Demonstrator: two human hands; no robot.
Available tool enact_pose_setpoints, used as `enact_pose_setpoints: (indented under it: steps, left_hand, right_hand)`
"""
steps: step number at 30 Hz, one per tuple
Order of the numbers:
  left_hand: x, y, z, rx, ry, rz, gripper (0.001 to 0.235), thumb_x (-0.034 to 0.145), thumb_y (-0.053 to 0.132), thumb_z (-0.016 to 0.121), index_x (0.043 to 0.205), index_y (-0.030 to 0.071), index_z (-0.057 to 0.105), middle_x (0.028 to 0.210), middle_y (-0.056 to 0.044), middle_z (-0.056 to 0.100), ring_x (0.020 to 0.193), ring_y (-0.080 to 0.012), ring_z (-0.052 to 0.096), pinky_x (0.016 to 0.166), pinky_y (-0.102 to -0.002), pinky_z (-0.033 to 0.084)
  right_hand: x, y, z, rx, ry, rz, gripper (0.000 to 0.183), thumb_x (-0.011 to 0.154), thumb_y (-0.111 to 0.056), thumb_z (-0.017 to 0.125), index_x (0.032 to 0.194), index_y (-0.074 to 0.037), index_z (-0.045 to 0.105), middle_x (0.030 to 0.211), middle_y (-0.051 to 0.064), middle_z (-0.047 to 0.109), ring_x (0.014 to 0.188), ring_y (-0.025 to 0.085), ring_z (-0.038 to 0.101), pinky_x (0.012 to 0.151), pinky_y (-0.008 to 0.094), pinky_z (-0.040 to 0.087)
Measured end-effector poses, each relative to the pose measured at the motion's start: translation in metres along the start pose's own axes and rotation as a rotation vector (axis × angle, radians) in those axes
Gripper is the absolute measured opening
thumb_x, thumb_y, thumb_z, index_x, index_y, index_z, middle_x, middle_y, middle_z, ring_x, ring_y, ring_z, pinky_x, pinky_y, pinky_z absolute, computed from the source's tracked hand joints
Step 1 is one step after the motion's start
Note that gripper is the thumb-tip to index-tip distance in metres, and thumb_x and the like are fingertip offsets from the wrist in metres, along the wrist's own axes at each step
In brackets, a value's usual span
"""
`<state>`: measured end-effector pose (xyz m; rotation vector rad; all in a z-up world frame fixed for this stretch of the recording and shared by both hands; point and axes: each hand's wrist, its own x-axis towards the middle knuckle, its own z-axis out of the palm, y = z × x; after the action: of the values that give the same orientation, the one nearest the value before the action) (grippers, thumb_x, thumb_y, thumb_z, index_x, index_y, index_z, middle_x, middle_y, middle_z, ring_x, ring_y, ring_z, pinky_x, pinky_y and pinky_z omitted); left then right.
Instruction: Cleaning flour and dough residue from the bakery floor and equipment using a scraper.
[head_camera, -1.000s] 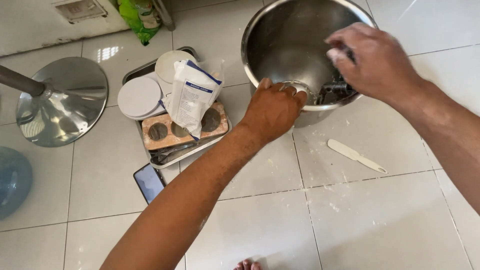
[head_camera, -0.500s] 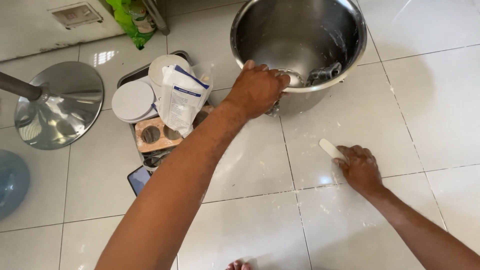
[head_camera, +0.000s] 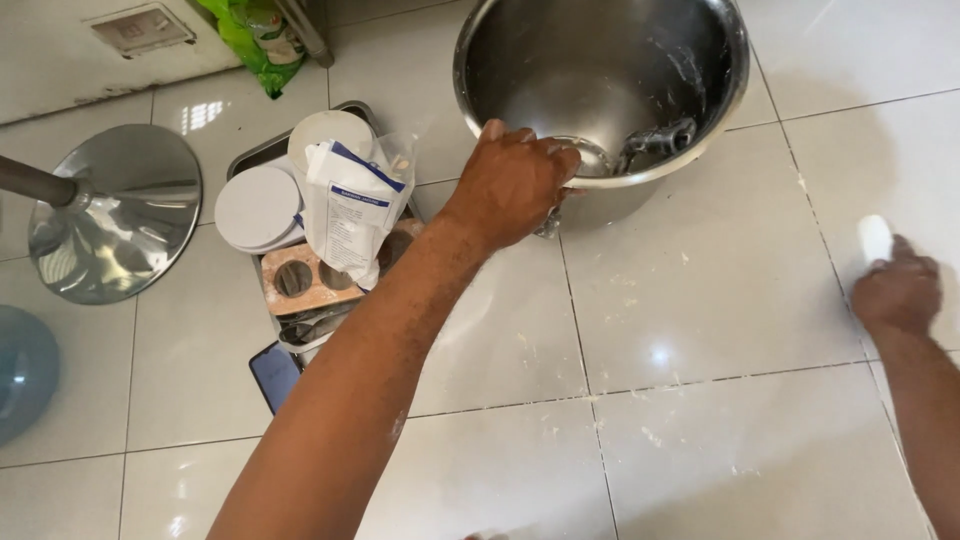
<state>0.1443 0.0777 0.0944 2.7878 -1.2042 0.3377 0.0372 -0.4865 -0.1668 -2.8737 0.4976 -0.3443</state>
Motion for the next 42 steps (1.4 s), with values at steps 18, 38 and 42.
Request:
enact_pose_setpoints:
  steps: [18, 38, 42]
  left_hand:
    - [0.008, 0.001, 0.006, 0.062, 0.127, 0.012, 0.022, 0.094, 0.04, 0.072, 0.09, 0.018, 0.066, 0.083, 0.0, 0.071, 0.075, -0.0266, 0.063, 0.073, -0.044, 0.038]
    - [0.015, 0.005, 0.009, 0.087, 0.001, -0.03, 0.016, 0.098, 0.034, 0.064, 0.095, 0.019, 0.064, 0.089, 0.001, 0.073, 0.079, -0.0265, 0.064, 0.076, -0.044, 0.038]
    - [0.017, 0.004, 0.01, 0.066, 0.009, -0.03, 0.026, 0.102, 0.042, 0.059, 0.101, 0.017, 0.066, 0.094, -0.003, 0.074, 0.081, -0.0288, 0.064, 0.077, -0.045, 0.038]
  right_hand:
    - [-0.016, -0.23, 0.023, -0.011, 0.053, -0.43, 0.04, 0.114, -0.019, 0.052, 0.144, -0.004, 0.073, 0.11, 0.021, 0.069, 0.076, 0.037, 0.068, 0.054, 0.053, 0.06]
    - [-0.134, -0.25, 0.019, 0.353, 0.015, -0.459, 0.034, 0.098, -0.008, 0.059, 0.126, -0.001, 0.075, 0.113, 0.01, 0.074, 0.074, 0.026, 0.07, 0.055, 0.041, 0.059]
    - [-0.178, -0.328, 0.0, 0.225, -0.05, -0.698, 0.032, 0.096, -0.016, 0.062, 0.126, -0.007, 0.07, 0.094, 0.007, 0.07, 0.071, 0.026, 0.067, 0.047, 0.042, 0.054]
